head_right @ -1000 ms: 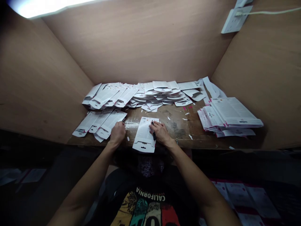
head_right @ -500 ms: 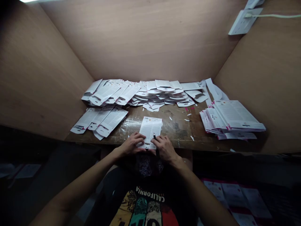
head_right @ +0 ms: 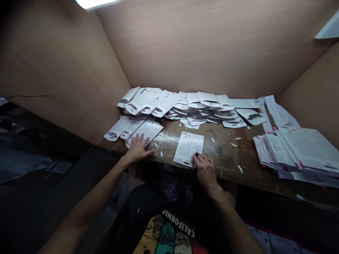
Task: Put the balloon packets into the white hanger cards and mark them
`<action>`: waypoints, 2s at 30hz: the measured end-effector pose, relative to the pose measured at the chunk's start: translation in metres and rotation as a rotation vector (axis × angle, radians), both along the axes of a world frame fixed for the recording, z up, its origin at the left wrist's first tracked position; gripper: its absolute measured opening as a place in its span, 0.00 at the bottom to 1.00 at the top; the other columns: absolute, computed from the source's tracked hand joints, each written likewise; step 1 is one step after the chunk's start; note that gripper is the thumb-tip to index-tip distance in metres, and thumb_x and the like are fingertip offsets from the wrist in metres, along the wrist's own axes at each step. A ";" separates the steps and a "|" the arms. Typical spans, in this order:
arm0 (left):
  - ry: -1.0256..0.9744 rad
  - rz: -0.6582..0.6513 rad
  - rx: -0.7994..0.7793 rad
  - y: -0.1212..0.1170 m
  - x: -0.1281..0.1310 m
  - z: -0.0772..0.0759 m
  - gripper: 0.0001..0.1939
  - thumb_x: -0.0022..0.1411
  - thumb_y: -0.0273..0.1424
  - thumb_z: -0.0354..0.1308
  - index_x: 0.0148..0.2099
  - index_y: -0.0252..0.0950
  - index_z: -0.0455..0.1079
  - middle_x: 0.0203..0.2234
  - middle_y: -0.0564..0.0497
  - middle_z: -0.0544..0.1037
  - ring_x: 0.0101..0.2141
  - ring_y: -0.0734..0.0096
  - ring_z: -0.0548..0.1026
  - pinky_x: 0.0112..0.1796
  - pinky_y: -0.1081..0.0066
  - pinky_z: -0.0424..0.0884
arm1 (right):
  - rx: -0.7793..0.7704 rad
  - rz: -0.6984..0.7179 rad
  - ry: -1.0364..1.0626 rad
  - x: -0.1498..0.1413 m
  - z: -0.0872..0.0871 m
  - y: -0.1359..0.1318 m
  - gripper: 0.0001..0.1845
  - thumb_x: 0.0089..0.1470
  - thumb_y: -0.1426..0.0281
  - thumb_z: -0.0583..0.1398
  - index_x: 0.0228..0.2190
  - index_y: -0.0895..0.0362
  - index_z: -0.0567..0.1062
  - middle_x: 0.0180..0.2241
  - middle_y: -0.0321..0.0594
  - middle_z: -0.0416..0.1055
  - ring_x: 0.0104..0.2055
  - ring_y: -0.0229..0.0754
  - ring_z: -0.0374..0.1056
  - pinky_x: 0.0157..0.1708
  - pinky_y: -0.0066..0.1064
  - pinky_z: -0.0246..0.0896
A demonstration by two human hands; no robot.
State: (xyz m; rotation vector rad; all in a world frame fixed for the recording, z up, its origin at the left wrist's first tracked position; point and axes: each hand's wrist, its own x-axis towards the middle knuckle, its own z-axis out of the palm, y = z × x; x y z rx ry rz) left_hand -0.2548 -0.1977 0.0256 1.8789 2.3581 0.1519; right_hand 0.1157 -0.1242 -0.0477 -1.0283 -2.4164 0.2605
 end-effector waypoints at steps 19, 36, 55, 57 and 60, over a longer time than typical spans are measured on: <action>-0.218 -0.619 0.004 0.045 0.162 -0.006 0.43 0.56 0.29 0.70 0.71 0.40 0.60 0.67 0.38 0.64 0.60 0.42 0.67 0.59 0.50 0.70 | -0.074 0.019 0.150 0.047 0.030 0.058 0.19 0.69 0.70 0.53 0.55 0.54 0.78 0.55 0.49 0.76 0.57 0.51 0.71 0.57 0.44 0.67; -0.502 -0.403 -0.085 0.092 0.141 -0.010 0.07 0.63 0.26 0.62 0.42 0.34 0.80 0.35 0.48 0.80 0.35 0.68 0.78 0.36 0.72 0.72 | -0.138 -0.028 -0.035 0.017 0.023 0.020 0.27 0.56 0.51 0.71 0.52 0.52 0.77 0.63 0.49 0.72 0.62 0.59 0.65 0.57 0.53 0.57; -0.380 -0.605 -0.169 0.113 0.145 -0.009 0.08 0.61 0.24 0.60 0.40 0.31 0.81 0.32 0.49 0.81 0.31 0.72 0.75 0.34 0.75 0.66 | -0.142 0.000 -0.171 0.014 0.033 0.026 0.28 0.54 0.50 0.72 0.51 0.49 0.79 0.58 0.47 0.71 0.58 0.58 0.63 0.53 0.49 0.58; -0.366 -0.622 -0.160 0.111 0.142 -0.011 0.07 0.64 0.26 0.60 0.42 0.32 0.80 0.33 0.49 0.81 0.32 0.72 0.75 0.35 0.75 0.67 | -0.134 0.006 -0.175 0.014 0.034 0.026 0.27 0.55 0.50 0.72 0.51 0.49 0.79 0.58 0.48 0.71 0.58 0.58 0.63 0.53 0.49 0.58; -0.326 -0.676 -0.162 0.107 0.140 -0.010 0.07 0.67 0.33 0.63 0.42 0.34 0.79 0.36 0.49 0.80 0.35 0.71 0.77 0.38 0.75 0.69 | -0.110 0.007 -0.178 0.012 0.037 0.024 0.25 0.55 0.52 0.72 0.50 0.51 0.80 0.57 0.49 0.71 0.58 0.60 0.64 0.54 0.51 0.58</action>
